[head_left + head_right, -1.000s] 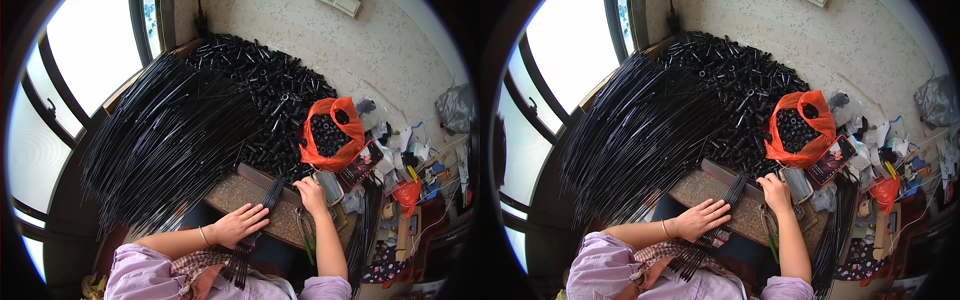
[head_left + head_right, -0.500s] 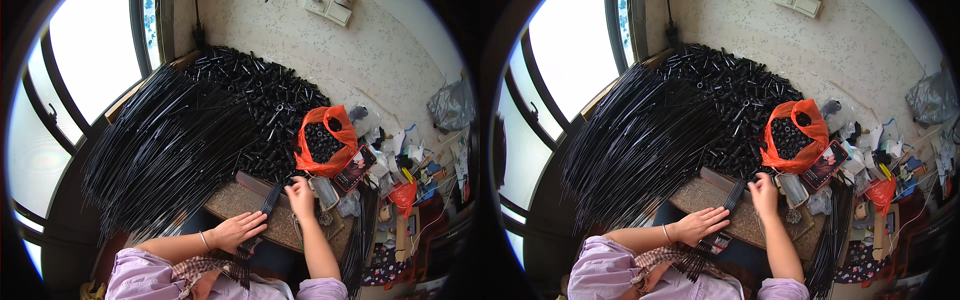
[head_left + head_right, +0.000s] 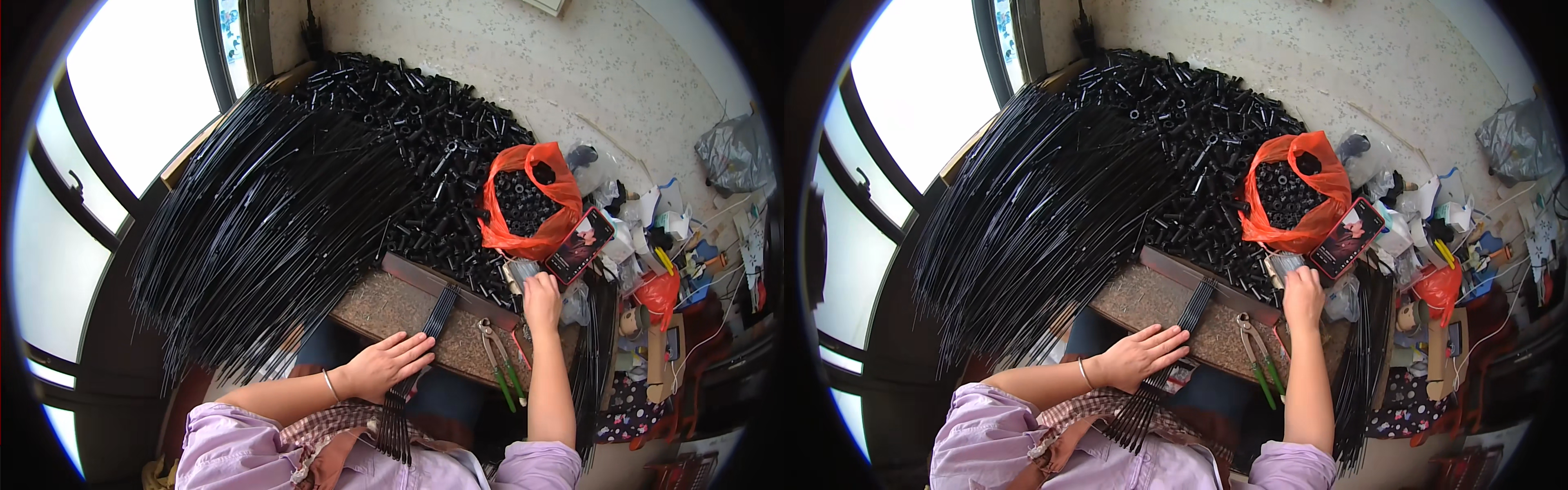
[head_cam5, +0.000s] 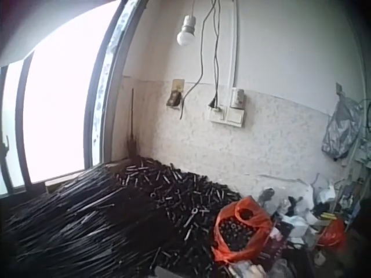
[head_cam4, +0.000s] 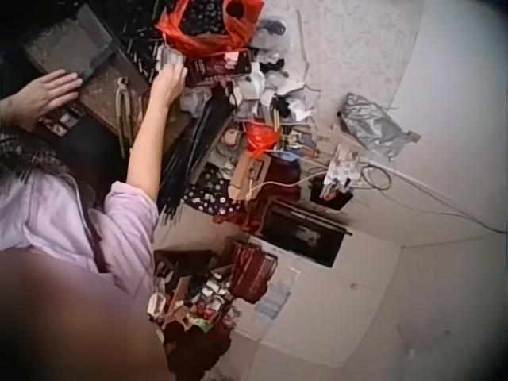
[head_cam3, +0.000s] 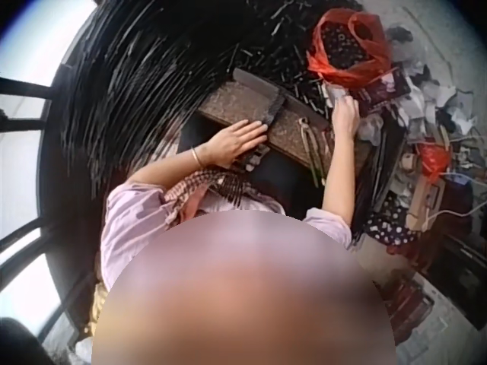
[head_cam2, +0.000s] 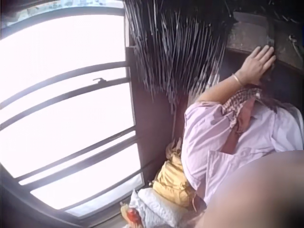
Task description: Manually bundling, aligning, and crimping synthetic fibers for brush manufacturing.
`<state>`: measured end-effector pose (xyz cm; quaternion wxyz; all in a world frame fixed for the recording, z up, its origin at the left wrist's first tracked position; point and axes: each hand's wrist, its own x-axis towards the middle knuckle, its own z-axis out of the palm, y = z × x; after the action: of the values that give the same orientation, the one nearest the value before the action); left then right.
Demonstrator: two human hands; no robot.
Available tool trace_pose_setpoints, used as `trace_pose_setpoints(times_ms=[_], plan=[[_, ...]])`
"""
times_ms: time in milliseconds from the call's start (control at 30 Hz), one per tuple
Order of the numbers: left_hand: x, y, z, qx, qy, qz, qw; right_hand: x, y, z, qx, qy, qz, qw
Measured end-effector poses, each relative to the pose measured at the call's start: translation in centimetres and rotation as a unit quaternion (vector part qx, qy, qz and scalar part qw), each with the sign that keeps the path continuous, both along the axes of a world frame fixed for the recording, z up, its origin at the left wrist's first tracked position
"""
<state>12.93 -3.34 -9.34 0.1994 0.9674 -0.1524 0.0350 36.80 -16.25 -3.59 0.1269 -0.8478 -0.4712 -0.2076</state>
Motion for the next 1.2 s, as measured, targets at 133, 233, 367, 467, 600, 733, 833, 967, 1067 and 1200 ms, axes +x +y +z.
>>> trace_pose_setpoints(times_ms=[133, 233, 367, 467, 600, 733, 833, 967, 1067, 1200], plan=[[0.8, 0.0, 0.0, 0.019, 0.012, 0.004, 1.000, -2.0, 2.3, -1.4, 0.059, 0.172, 0.132, 0.974], [1.8, -0.3, 0.2, 0.013, 0.019, 0.005, 1.000, -2.2, 2.5, -2.7, 0.004, 0.188, 0.141, 0.972], [2.6, -0.2, 0.0, 0.060, 0.017, 0.012, 0.998, -1.3, 2.1, -2.3, 0.001, 0.205, 0.118, 0.972], [2.8, 0.0, -0.1, 0.110, 0.006, 0.005, 0.994, -0.8, 1.8, -2.6, 0.015, 0.217, 0.115, 0.969], [2.8, 0.3, -0.2, 0.110, 0.019, 0.003, 0.994, -0.9, 2.4, -3.0, 0.016, 0.235, 0.114, 0.965], [2.7, 0.2, -0.3, 0.043, 0.026, 0.008, 0.999, -1.1, 2.6, -3.0, -0.001, 0.226, 0.123, 0.966], [2.5, 0.0, -0.2, 0.013, 0.028, 0.010, 0.999, -1.4, 2.4, -3.0, 0.005, 0.224, 0.131, 0.966], [2.4, 0.2, 0.3, -0.019, 0.032, 0.007, 0.999, -1.7, 2.8, -2.7, 0.025, 0.235, 0.120, 0.964], [2.3, 0.1, -0.1, -0.007, 0.023, 0.006, 1.000, -1.6, 3.3, -2.3, -0.021, 0.226, 0.122, 0.966], [2.1, 0.1, -0.2, -0.023, 0.022, 0.008, 0.999, -1.4, 3.4, -2.2, -0.031, 0.274, 0.141, 0.951]])
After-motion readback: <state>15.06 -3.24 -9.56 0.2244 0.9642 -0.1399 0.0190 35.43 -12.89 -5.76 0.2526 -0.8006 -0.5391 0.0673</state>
